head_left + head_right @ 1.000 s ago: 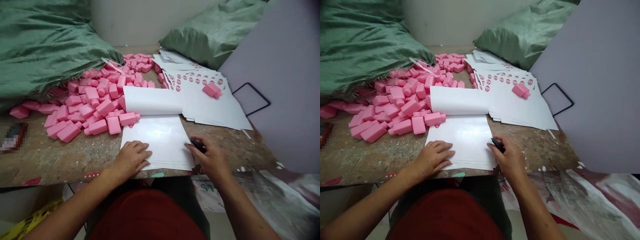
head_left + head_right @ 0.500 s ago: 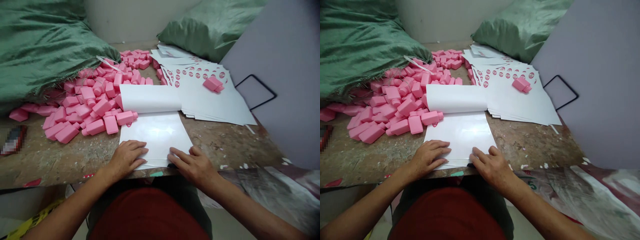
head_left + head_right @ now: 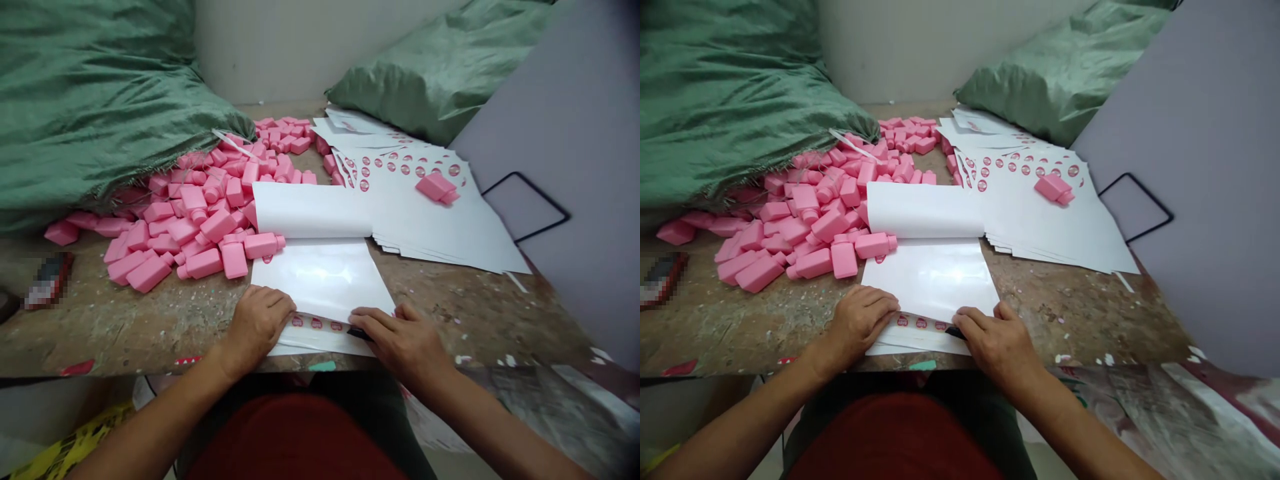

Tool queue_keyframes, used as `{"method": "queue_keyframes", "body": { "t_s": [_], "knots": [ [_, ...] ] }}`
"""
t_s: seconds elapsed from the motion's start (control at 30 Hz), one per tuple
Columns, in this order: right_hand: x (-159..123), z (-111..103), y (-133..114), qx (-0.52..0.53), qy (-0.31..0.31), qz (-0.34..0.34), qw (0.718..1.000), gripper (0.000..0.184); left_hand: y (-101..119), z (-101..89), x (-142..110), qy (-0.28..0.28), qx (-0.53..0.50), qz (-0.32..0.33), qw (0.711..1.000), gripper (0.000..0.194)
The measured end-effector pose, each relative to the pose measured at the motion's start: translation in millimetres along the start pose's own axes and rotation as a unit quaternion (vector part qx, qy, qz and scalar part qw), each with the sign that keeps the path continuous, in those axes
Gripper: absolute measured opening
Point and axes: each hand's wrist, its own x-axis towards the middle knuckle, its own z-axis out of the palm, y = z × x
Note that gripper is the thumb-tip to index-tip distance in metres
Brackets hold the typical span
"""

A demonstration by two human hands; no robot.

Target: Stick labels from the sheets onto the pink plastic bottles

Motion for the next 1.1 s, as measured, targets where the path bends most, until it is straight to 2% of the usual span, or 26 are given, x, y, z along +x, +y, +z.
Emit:
{"method": "queue_keyframes", "body": {
  "t_s": [0.13, 0.23, 0.33, 0.43, 0.53, 0.6, 0.7, 0.8, 0.9, 1.0, 1.1],
  "knots": [
    [2, 3, 4, -0.007, -0.031, 0.04, 0.999, 0.025, -1, -2.3, 0, 0.0, -0.015, -0.019, 1.0, 0.021],
    [4, 4, 11, 0.036, -0.045, 0.088, 0.994, 0.025, -4, -14.8, 0, 0.036, -0.039, -0.033, 0.998, 0.027],
    [7, 7, 21, 0.173, -0.091, 0.155, 0.968, 0.029, -12, -30.7, 0, 0.085, -0.053, -0.069, 0.993, 0.026],
    [10, 6, 29, 0.286, -0.129, 0.189, 0.93, 0.035, -24, -42.8, 0, 0.103, -0.055, -0.129, 0.985, 0.018],
    [10, -1, 30, 0.334, -0.145, 0.193, 0.911, 0.036, -34, -49.7, -4, 0.112, -0.064, -0.173, 0.976, 0.016],
    [8, -7, 28, 0.343, -0.15, 0.18, 0.91, 0.033, -38, -52.2, -6, 0.124, -0.057, -0.177, 0.975, 0.016],
    [5, -9, 26, 0.29, -0.093, 0.172, 0.937, 0.029, -40, -52.7, 1, 0.124, -0.009, -0.151, 0.981, 0.016],
    [6, 1, 22, 0.191, -0.032, 0.128, 0.973, 0.03, -43, -47.3, 25, 0.032, 0.107, -0.118, 0.987, 0.02],
    [12, 14, 12, 0.1, -0.031, 0.052, 0.993, 0.031, -52, -35.7, 56, -0.063, 0.186, -0.125, 0.973, 0.028],
    [14, 20, 1, 0.024, -0.028, 0.002, 0.999, 0.025, -61, -23.4, 71, -0.089, 0.205, -0.151, 0.963, 0.031],
    [13, 18, -5, -0.005, -0.032, -0.041, 0.999, 0.024, -71, -19.5, 63, -0.09, 0.223, -0.179, 0.954, 0.031]
  ]
}}
